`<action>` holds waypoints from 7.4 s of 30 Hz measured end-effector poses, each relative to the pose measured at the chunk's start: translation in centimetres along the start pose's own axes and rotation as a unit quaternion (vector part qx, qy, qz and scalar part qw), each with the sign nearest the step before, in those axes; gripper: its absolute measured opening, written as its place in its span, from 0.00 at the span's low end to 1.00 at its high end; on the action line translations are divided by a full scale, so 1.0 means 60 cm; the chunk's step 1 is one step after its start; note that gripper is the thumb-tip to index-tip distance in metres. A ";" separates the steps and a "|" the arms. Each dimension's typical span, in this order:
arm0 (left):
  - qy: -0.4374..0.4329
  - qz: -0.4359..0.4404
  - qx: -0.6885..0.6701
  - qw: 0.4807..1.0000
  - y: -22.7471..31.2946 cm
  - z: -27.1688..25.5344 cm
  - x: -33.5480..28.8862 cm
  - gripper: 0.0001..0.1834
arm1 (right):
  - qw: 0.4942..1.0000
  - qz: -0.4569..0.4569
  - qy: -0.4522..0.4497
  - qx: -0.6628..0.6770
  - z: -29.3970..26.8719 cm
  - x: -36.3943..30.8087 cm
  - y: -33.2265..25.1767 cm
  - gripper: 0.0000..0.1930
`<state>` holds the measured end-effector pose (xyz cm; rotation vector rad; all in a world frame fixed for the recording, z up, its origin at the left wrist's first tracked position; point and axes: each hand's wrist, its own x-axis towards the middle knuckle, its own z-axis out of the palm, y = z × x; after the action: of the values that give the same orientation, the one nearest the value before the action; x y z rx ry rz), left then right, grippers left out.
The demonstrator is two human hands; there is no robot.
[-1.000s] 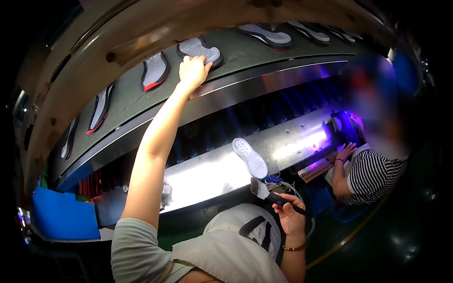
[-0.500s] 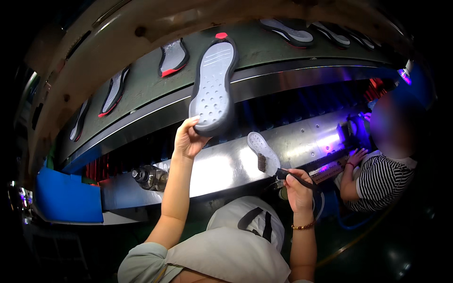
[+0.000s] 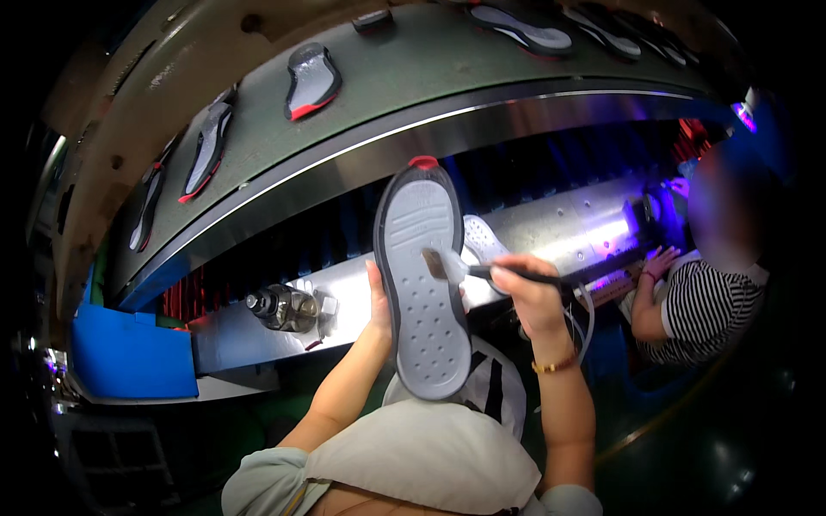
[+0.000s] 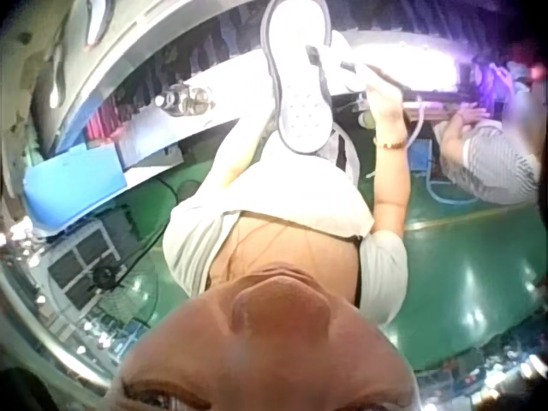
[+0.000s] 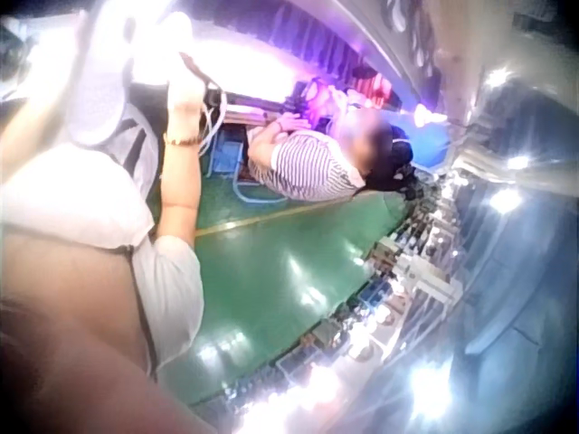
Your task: The person applies glue to the bottom of shoe insoles using a brush. They repeatedly dip the brush into a container and spread the adhesive across the insole surface, then place the treated insole on a conveyor belt.
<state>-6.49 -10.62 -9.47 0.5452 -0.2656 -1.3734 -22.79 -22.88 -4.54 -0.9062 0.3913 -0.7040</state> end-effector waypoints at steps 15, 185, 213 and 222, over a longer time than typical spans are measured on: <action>0.115 0.020 -0.001 0.993 -0.027 0.027 -0.007 0.41 | 0.974 -0.076 0.064 -0.202 0.081 0.120 0.013 0.07; 0.059 0.113 -0.015 0.992 0.083 0.018 0.027 0.49 | 0.768 -0.284 -0.259 -0.512 0.119 -0.100 -0.032 0.07; -0.098 0.197 -0.005 0.975 0.118 0.072 0.043 0.51 | 0.853 -0.174 -0.228 -0.435 0.074 -0.082 -0.063 0.10; 0.016 0.235 0.071 0.969 0.145 0.116 0.075 0.45 | 0.996 0.015 -0.089 -0.003 0.034 -0.069 -0.045 0.08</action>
<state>-1.59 -15.64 0.28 0.5786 -0.4398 -0.8879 -25.58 -19.96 -1.11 -0.9578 0.2478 -0.5897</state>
